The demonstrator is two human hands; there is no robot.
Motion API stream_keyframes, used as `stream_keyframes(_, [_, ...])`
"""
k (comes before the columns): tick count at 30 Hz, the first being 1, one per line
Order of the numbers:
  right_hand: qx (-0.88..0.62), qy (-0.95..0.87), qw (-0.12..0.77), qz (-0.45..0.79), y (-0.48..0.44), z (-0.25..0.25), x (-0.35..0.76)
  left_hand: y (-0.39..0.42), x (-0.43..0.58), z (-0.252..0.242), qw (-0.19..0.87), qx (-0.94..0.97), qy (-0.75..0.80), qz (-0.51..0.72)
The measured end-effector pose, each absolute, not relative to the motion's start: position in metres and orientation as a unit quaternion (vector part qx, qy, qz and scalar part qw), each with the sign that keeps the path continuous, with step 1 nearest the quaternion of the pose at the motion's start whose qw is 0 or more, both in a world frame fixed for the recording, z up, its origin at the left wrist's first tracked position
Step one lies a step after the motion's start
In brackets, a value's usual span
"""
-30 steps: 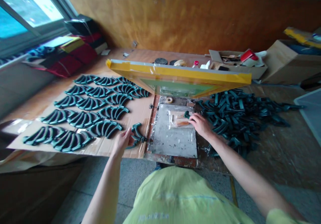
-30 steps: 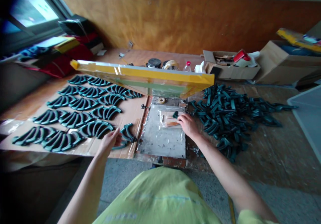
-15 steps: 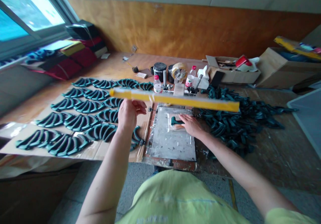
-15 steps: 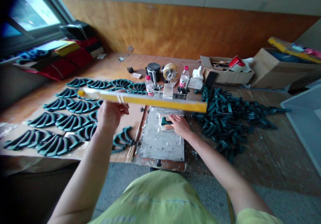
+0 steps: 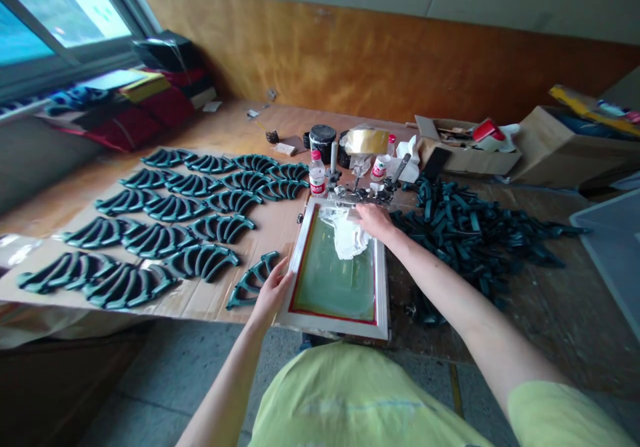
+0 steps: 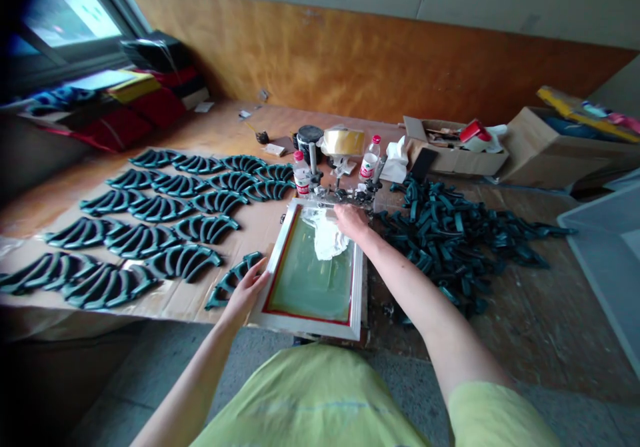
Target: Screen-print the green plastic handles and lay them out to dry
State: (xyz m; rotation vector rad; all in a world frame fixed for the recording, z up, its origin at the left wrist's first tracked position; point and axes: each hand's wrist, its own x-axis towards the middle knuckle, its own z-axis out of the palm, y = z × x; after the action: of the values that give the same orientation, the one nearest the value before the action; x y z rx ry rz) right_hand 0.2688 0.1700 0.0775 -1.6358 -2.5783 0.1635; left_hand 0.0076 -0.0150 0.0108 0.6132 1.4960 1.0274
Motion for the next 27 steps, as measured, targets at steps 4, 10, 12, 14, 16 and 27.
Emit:
stream_keyframes(4, [-0.438, -0.897, 0.029, 0.047, 0.134, 0.066, 0.282, -0.015, 0.004, 0.005, 0.578, 0.263, 0.64, 0.433])
stream_keyframes(10, [-0.329, -0.938, 0.022, 0.104, 0.12, 0.077, 0.302, -0.014, 0.004, 0.0, 0.578, 0.264, 0.635, 0.439])
stream_keyframes(12, [-0.367, -0.925, 0.044, 0.091, 0.123, 0.075, 0.298, -0.014, 0.004, 0.002, 0.574, 0.263, 0.637, 0.443])
stream_keyframes(14, [-0.394, -0.914, 0.077, 0.057, 0.117, 0.066, 0.294, -0.014, 0.004, 0.004, 0.57, 0.263, 0.641, 0.442])
stream_keyframes(16, [-0.381, -0.918, 0.105, 0.04, 0.103, 0.055, 0.295, -0.014, 0.004, 0.007, 0.567, 0.266, 0.646, 0.437])
stream_keyframes(27, [-0.511, -0.837, 0.173, 0.095, 0.17, 0.096, 0.29, -0.012, -0.001, 0.065, 0.574, 0.282, 0.629, 0.442])
